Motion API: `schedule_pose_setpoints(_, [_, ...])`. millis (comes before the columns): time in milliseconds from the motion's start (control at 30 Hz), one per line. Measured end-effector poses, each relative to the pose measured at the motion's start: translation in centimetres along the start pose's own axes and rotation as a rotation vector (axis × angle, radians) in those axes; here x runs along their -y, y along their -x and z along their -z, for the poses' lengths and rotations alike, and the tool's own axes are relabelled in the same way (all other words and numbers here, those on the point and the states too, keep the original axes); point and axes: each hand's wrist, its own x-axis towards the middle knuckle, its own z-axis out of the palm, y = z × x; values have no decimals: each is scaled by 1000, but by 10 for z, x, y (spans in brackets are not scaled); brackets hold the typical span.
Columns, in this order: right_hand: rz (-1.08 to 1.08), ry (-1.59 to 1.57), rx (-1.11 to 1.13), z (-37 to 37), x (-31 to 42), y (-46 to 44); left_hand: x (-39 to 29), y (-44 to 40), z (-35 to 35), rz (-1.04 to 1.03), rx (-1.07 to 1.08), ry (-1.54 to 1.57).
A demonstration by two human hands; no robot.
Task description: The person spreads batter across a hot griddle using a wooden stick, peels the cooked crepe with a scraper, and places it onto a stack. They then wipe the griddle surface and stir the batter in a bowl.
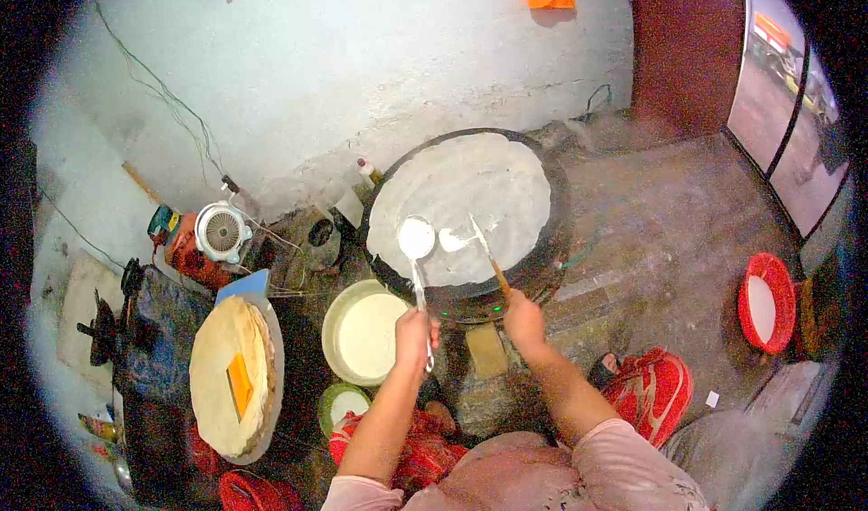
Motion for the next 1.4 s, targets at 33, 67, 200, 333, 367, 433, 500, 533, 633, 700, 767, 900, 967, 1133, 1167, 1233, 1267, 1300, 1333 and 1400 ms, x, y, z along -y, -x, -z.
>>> schedule_pose_setpoints(33, [2,87,-8,-4,-2,7,3,-7,-7,-11,-50,-44])
schedule_pose_setpoints(67, [127,197,2,-31,-25,3,10,-14,-12,-21,-100,-90])
schedule_pose_setpoints(200, [-30,-238,194,-38,11,16,5,-16,-25,113,-85,4])
schedule_pose_setpoints(333, [336,-167,-41,-8,22,1,-24,-8,16,450,250,967])
schedule_pose_setpoints(367, [433,-156,-97,-1,23,-7,-25,-4,27,531,404,1303])
schedule_pose_setpoints(433, [326,-182,-73,6,25,-27,-36,7,34,579,738,1639])
schedule_pose_setpoints(500, [93,-235,-57,13,25,-46,-49,20,37,456,714,1669])
schedule_pose_setpoints(533, [72,-58,-101,19,24,-53,-59,26,40,438,723,1708])
schedule_pose_setpoints(633, [147,180,128,-20,-16,-36,-81,45,58,394,824,1799])
schedule_pose_setpoints(700, [428,148,414,-45,-15,4,-89,45,83,298,830,1710])
schedule_pose_setpoints(767, [285,206,794,-19,32,24,-93,56,109,240,737,1680])
schedule_pose_setpoints(900, [294,-54,34,15,-25,-30,-69,57,189,221,553,1431])
schedule_pose_setpoints(967, [-255,1,-111,61,7,-13,-42,48,223,276,267,1366])
schedule_pose_setpoints(1133, [278,316,657,-9,-2,75,62,-3,263,319,55,1086])
schedule_pose_setpoints(1167, [247,341,771,3,38,89,59,5,242,257,-48,912])
schedule_pose_setpoints(1233, [113,138,608,0,28,74,89,-1,257,432,-194,456])
schedule_pose_setpoints(1267, [121,-10,433,-1,15,60,93,1,258,452,-313,295])
schedule_pose_setpoints(1300, [225,-78,283,0,-8,43,88,12,252,474,-430,131])
schedule_pose_setpoints(1333, [161,-90,123,7,-16,30,103,-4,288,478,-237,262])
schedule_pose_setpoints(1400, [-10,51,60,22,1,42,68,4,272,382,-382,395])
